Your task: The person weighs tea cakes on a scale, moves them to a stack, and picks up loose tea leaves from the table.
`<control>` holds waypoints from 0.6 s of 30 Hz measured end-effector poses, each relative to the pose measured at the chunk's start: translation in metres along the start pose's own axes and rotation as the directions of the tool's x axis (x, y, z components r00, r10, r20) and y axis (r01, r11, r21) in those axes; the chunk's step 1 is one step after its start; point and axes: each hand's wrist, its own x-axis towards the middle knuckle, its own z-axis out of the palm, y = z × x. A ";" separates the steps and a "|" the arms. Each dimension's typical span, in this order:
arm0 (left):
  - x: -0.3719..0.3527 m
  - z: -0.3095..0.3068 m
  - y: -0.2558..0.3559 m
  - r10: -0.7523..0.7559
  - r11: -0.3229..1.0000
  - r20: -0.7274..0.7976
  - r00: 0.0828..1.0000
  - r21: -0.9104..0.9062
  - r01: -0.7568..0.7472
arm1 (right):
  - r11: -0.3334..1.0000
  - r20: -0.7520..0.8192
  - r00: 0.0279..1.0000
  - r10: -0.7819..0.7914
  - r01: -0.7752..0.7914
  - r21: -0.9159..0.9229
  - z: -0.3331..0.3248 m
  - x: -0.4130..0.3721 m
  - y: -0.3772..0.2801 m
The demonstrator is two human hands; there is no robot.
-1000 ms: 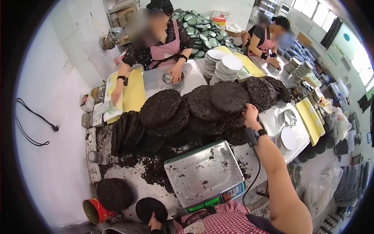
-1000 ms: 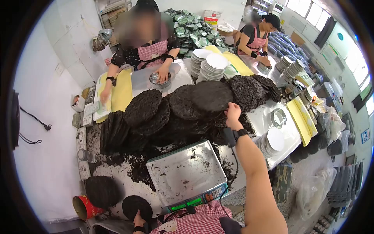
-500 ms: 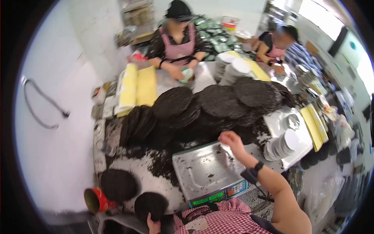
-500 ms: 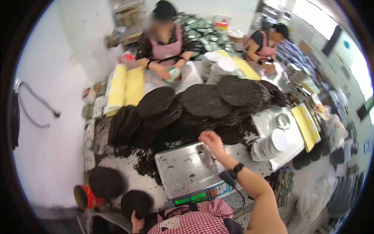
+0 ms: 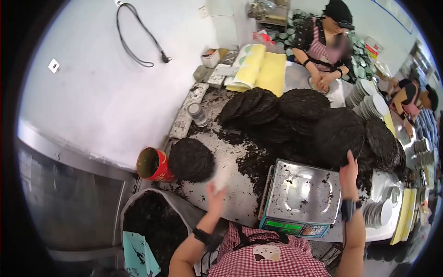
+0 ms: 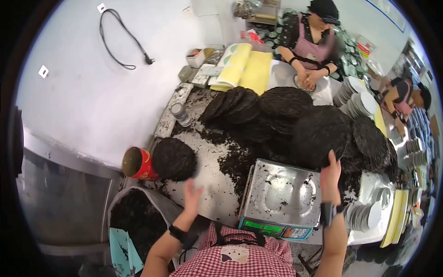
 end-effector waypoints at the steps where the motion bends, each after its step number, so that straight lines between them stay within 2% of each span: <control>1: 0.027 -0.009 -0.030 0.148 0.970 -0.189 0.971 0.220 -0.105 | 0.988 -0.034 0.989 0.145 -0.143 0.053 -0.025 0.019 -0.007; 2: 0.045 -0.017 0.003 -0.157 0.988 -0.353 0.922 -0.062 0.145 | 0.979 -0.277 0.939 0.203 -0.202 0.034 -0.042 0.028 -0.007; 3: 0.062 -0.031 0.025 -0.314 0.949 -0.434 0.845 -0.161 0.270 | 0.982 -0.320 0.935 0.152 -0.178 -0.055 -0.060 0.029 0.001; 4: 0.084 -0.041 0.024 -0.440 0.887 -0.481 0.758 -0.364 0.284 | 0.977 -0.369 0.924 0.095 -0.158 -0.144 -0.072 0.021 0.003; 5: 0.096 -0.049 0.051 -0.509 0.860 -0.565 0.649 -0.349 0.372 | 0.975 -0.288 0.953 0.097 -0.149 -0.165 -0.070 0.001 -0.001; 6: 0.134 -0.074 -0.013 -0.476 0.876 -0.607 0.637 -0.264 0.403 | 0.971 -0.205 0.973 0.106 -0.146 -0.189 -0.065 -0.020 -0.002; 7: 0.152 -0.083 -0.030 -0.606 0.781 -0.469 0.643 -0.504 0.369 | 0.969 -0.201 0.969 0.142 -0.177 -0.170 -0.068 -0.036 0.001; 8: 0.186 -0.108 -0.123 -0.475 0.786 -0.245 0.845 -0.549 0.283 | 0.965 -0.179 0.966 0.185 -0.213 -0.151 -0.069 -0.047 0.005; 9: 0.183 -0.114 -0.122 -0.540 0.785 -0.224 0.811 -0.481 0.390 | 0.952 -0.204 0.955 0.217 -0.253 -0.172 -0.065 -0.061 0.005; 10: 0.165 -0.113 -0.090 -0.527 0.805 -0.199 0.826 -0.429 0.410 | 0.935 -0.223 0.941 0.255 -0.299 -0.192 -0.062 -0.072 0.004; 12: 0.133 -0.108 -0.042 -0.569 0.781 -0.049 0.821 -0.345 0.520 | 0.908 -0.221 0.933 0.285 -0.336 -0.248 -0.061 -0.082 0.007; 14: 0.107 -0.099 -0.046 -0.600 0.750 0.135 0.789 -0.247 0.613 | 0.883 -0.188 0.933 0.307 -0.353 -0.309 -0.060 -0.090 0.017; 16: 0.068 -0.073 -0.060 -0.520 0.752 0.345 0.781 -0.250 0.611 | 0.863 -0.130 0.941 0.311 -0.337 -0.377 -0.053 -0.093 0.033; 18: 0.027 -0.041 -0.018 -0.525 0.683 0.484 0.700 -0.252 0.686 | 0.799 -0.110 0.926 0.362 -0.369 -0.475 -0.023 -0.099 0.044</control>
